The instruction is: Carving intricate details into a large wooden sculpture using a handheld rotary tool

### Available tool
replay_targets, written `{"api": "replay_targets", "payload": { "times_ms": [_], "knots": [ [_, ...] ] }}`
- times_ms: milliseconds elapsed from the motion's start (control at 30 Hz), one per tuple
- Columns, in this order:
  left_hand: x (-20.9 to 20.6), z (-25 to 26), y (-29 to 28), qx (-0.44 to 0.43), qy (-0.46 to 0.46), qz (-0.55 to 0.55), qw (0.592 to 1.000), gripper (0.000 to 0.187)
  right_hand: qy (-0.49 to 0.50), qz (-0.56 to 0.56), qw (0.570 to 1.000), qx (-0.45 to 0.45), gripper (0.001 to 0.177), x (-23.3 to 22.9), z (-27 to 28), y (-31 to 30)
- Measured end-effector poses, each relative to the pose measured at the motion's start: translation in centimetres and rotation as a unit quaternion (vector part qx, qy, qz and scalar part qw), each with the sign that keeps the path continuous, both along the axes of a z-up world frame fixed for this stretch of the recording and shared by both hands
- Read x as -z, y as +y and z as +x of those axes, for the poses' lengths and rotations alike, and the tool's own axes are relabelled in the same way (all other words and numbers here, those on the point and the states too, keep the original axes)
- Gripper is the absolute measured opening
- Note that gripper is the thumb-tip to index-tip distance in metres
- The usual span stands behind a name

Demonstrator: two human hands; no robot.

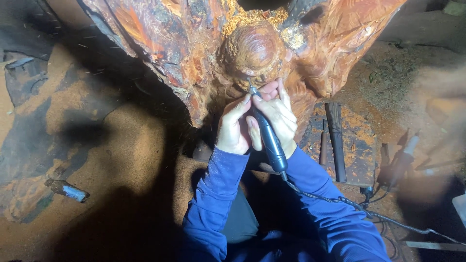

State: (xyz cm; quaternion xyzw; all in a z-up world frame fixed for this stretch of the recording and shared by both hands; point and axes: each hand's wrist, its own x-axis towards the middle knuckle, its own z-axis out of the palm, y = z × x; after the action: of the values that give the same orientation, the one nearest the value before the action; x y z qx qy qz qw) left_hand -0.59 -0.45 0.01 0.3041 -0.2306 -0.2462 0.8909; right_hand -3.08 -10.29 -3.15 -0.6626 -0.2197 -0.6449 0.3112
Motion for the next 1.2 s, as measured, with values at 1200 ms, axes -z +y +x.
{"api": "replay_targets", "payload": {
  "times_ms": [1200],
  "knots": [
    [-1.1, -0.6, -1.2, 0.051, 0.037, -0.027, 0.998, 0.03, 0.017, -0.006, 0.998, -0.054, 0.038, -0.3, -0.5, -2.6]
  ]
}}
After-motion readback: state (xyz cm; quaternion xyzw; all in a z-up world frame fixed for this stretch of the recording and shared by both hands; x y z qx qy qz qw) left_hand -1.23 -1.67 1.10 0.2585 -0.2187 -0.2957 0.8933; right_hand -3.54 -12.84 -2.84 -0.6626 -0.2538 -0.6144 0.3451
